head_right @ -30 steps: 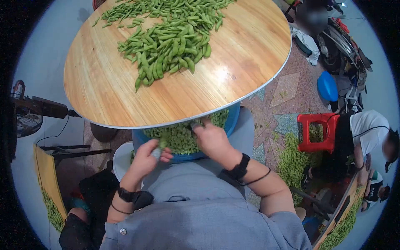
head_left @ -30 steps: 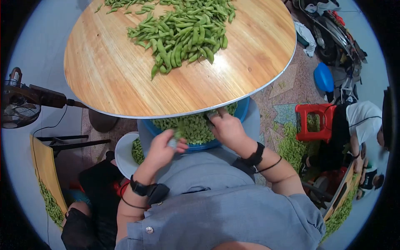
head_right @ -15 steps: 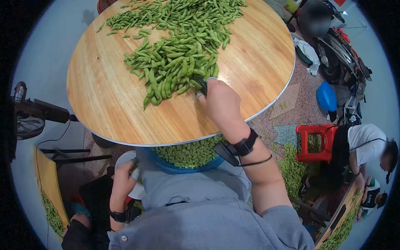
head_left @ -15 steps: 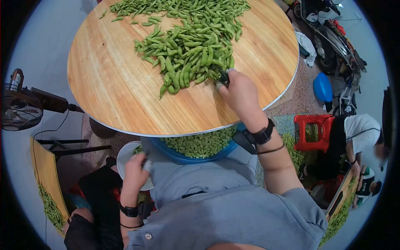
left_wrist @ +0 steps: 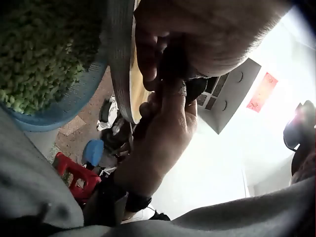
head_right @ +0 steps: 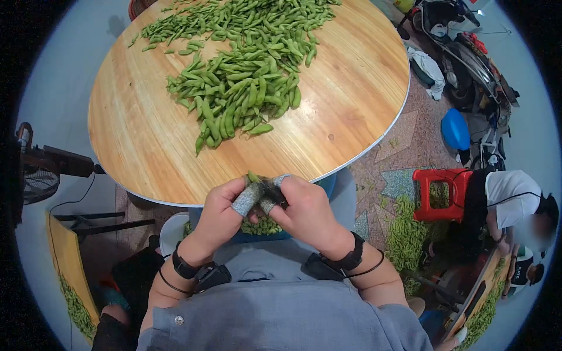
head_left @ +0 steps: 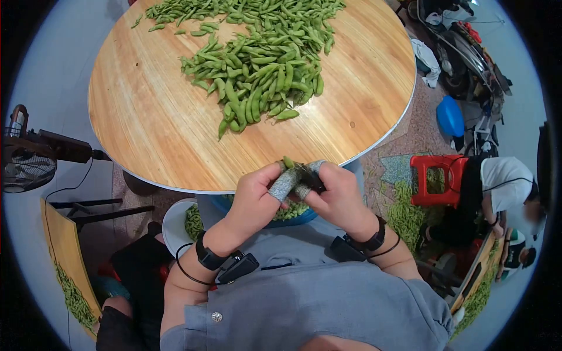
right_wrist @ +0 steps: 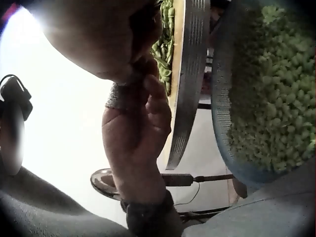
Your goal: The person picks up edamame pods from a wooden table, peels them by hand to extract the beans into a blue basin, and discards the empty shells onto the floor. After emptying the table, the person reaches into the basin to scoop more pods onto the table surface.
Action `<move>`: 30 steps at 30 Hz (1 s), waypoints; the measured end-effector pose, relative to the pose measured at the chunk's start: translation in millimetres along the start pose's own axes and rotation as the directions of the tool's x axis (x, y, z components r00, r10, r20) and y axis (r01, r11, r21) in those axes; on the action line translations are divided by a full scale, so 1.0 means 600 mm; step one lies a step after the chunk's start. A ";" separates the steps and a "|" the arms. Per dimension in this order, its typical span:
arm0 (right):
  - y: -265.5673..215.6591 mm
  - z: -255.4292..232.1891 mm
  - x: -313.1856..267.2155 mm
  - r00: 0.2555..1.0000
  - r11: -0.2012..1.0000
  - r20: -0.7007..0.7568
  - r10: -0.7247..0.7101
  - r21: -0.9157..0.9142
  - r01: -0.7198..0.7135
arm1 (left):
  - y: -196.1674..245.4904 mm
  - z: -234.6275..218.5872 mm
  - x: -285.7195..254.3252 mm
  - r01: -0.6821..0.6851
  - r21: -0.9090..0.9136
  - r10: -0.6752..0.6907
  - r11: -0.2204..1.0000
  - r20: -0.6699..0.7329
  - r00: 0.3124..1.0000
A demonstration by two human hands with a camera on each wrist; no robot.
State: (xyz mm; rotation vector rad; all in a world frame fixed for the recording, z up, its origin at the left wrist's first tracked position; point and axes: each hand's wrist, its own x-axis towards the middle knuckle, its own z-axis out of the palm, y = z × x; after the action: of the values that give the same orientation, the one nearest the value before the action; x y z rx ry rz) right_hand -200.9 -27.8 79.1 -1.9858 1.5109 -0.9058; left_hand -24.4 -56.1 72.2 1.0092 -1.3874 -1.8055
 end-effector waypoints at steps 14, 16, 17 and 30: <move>-0.002 0.006 0.007 0.929 0.894 0.369 0.035 0.404 -0.194 | -0.020 -0.023 -0.032 0.012 0.002 -0.012 1.000 -0.075 0.997; 0.001 0.011 0.003 0.941 0.877 0.336 0.040 0.440 -0.194 | -0.027 -0.025 -0.030 -0.001 0.085 0.006 0.996 -0.065 0.998; 0.006 0.013 0.000 0.942 0.876 0.333 0.043 0.441 -0.196 | -0.029 -0.025 -0.029 -0.017 0.166 0.027 0.986 -0.059 0.998; -0.003 -0.002 0.015 0.692 0.228 0.711 0.126 0.658 -0.718 | -0.012 -0.034 -0.035 -0.353 0.858 0.501 0.373 0.134 0.855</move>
State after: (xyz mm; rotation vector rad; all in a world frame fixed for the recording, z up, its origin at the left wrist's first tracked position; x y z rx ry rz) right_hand -199.3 -36.1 83.3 -0.7069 0.7819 -0.6052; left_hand 3.5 -46.0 66.0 1.0407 -2.2726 -0.5159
